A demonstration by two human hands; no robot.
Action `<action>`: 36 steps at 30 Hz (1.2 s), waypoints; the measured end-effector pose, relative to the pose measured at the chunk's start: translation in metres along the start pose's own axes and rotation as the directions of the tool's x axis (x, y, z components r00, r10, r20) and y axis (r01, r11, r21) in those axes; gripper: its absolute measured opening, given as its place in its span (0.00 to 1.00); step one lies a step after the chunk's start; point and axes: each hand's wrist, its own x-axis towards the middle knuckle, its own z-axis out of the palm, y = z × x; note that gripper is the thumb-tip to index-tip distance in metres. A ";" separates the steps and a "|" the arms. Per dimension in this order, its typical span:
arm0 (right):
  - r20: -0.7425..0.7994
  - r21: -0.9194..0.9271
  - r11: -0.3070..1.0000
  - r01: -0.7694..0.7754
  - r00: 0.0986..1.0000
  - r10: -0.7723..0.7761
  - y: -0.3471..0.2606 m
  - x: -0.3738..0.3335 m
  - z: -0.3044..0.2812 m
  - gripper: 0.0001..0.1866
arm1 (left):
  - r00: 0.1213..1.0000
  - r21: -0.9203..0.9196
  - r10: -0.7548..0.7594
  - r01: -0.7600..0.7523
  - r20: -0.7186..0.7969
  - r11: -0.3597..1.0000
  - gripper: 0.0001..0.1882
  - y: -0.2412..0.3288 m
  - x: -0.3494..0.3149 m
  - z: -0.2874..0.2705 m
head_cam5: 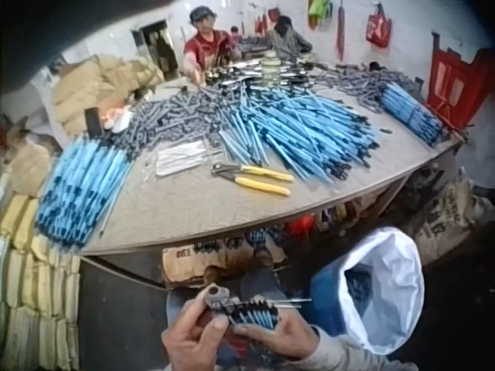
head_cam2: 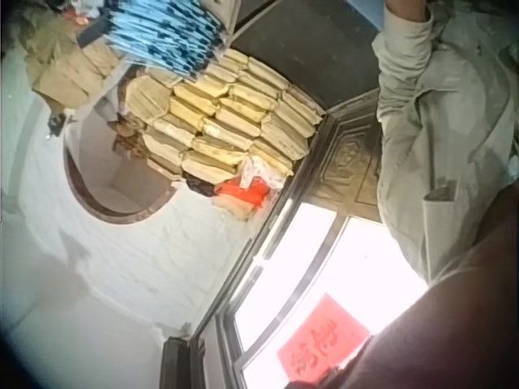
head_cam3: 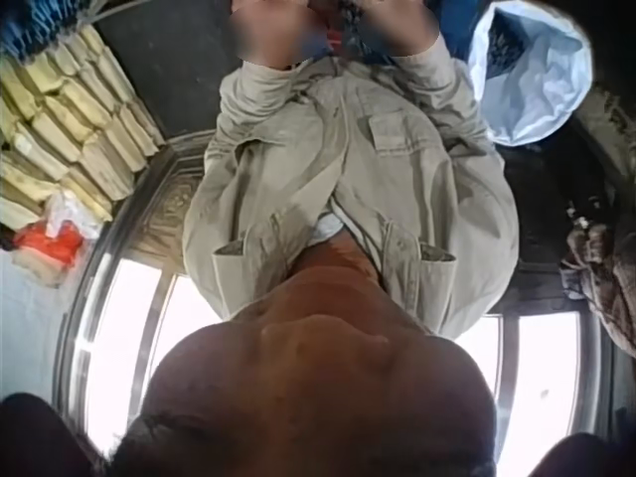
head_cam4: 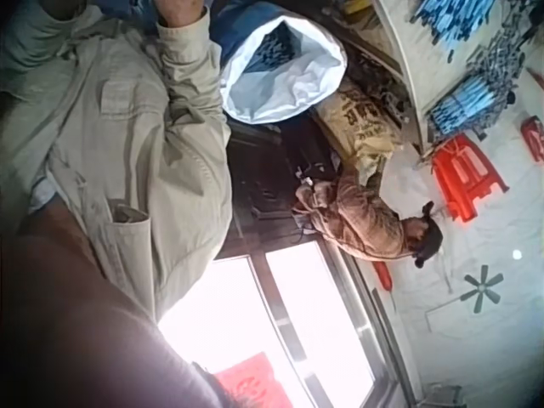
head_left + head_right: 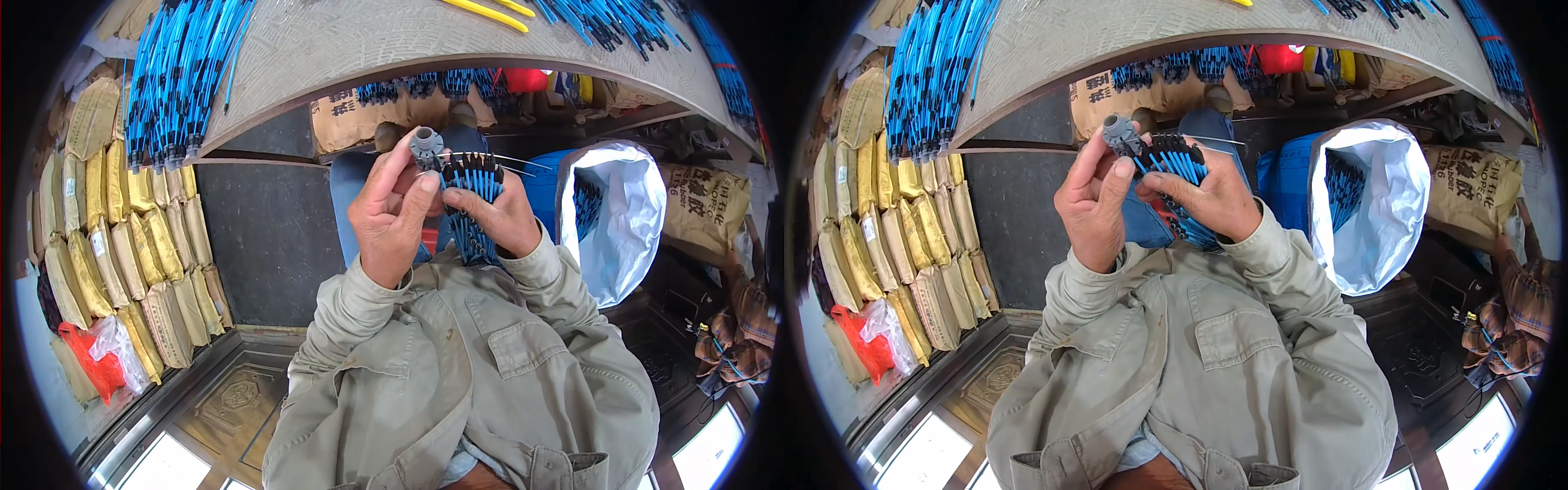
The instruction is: Assembling bundles of blue plastic components into a central hub and securing them.
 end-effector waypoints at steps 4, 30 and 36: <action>0.023 0.053 0.998 -0.023 1.000 0.022 -0.001 -0.001 0.003 0.11 | 0.995 -0.047 -0.096 0.094 -0.035 0.994 0.21 0.005 -0.002 0.001; 0.055 0.257 0.746 0.614 0.762 -0.646 0.022 0.029 -0.012 0.21 | 0.999 -0.072 0.013 -0.016 -0.046 0.997 0.19 0.002 -0.006 0.000; -0.075 0.310 0.839 0.446 0.892 -0.446 -0.001 0.024 0.008 0.16 | 0.996 -0.136 -0.062 0.054 -0.059 0.989 0.18 -0.001 -0.006 -0.007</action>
